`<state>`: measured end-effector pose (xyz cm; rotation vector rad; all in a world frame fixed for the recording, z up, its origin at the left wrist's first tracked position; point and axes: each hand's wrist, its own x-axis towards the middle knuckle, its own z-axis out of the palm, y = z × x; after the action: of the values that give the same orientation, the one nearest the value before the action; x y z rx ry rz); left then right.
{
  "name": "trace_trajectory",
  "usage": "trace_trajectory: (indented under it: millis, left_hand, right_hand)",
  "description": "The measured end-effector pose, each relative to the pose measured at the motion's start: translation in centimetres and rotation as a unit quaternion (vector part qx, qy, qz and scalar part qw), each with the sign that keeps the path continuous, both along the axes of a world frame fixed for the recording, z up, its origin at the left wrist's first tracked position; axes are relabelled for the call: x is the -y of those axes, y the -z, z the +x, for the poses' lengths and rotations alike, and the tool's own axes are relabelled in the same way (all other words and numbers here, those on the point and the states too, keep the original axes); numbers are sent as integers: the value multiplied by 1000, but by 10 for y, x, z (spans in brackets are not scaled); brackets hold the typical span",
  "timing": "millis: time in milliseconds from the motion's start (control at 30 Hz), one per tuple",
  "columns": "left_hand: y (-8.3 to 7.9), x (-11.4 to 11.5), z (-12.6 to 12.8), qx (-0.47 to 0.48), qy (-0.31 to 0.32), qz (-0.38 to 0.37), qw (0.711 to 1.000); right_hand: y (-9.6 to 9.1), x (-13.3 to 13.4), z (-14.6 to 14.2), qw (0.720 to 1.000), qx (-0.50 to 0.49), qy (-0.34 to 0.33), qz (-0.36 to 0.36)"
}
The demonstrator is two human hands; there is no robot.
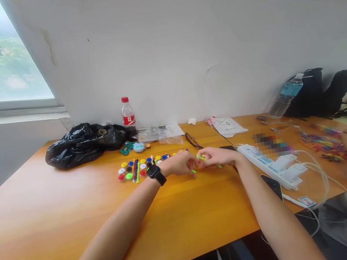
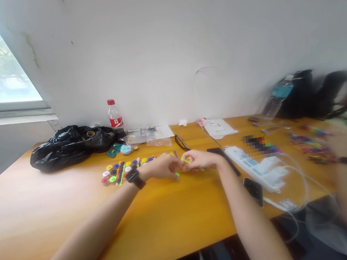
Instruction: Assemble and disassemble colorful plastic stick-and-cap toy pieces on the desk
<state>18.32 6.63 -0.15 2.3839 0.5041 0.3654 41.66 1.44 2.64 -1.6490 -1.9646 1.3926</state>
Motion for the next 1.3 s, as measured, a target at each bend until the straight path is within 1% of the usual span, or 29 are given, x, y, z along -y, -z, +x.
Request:
trace_trajectory:
  millis: [67,100,167,233,333,400,500,567,600,633,667,733,800,833,900,967,1067,1133,1167,1233,1300]
  left_hand:
    - [4,-1,1,-25,9,5,1000]
    - [6,-1,1,-29,7,10,1000]
    - [7,-3,0,-26,3,23,999]
    - [8,-3,0,-16,4,30,999]
    - [8,-2,1,-13,10,24,1000]
    - [7,-1,2,-18,9,38,999]
    - [5,0,3,-28,1,43,999]
    - [2,2,3,-37,2,40,999]
    - [1,5,4,-43,3,47,998]
    - [-1,9,5,-50,0,61,997]
    - [-3,14,6,-60,-8,79,995]
    - [-6,28,10,-88,-52,123,987]
    - [-9,45,16,-127,-121,179,968]
    - [-11,54,19,-147,-130,208,958]
    - [-13,69,23,-172,-116,230,951]
    - [-17,77,26,-175,-98,228,953]
    - [-25,74,21,-151,-53,201,966]
    - [-34,63,14,-120,2,169,978]
    - [-38,56,9,-98,13,153,983]
    - [-46,41,0,-42,-9,136,990]
    - [-50,28,-9,36,-44,124,991]
  right_hand:
    - [-1,2,0,997,56,-36,-38]
    - [-2,2,0,995,79,-43,-49]
    - [-3,2,1,993,103,-36,-49]
    - [-5,3,5,995,92,-9,-21]
    - [-9,4,15,996,32,65,58]
    - [-9,4,24,993,12,81,79]
    - [-2,-2,38,995,43,57,70]
    - [8,-9,47,984,85,92,125]
    - [14,-13,51,974,115,111,158]
    - [20,-17,54,967,146,119,174]
    - [25,-20,57,963,171,120,169]
    - [31,-24,61,963,202,114,140]
    - [32,-24,62,964,209,113,121]
    - [32,-24,62,963,210,117,122]
    - [28,-22,60,955,224,131,141]
    - [24,-22,58,943,247,150,164]
    - [18,-21,56,925,263,184,204]
    - [14,-21,54,910,243,220,253]
    - [11,-21,51,905,212,239,280]
    - [7,-19,40,907,101,261,314]
    - [4,-17,21,920,-58,246,300]
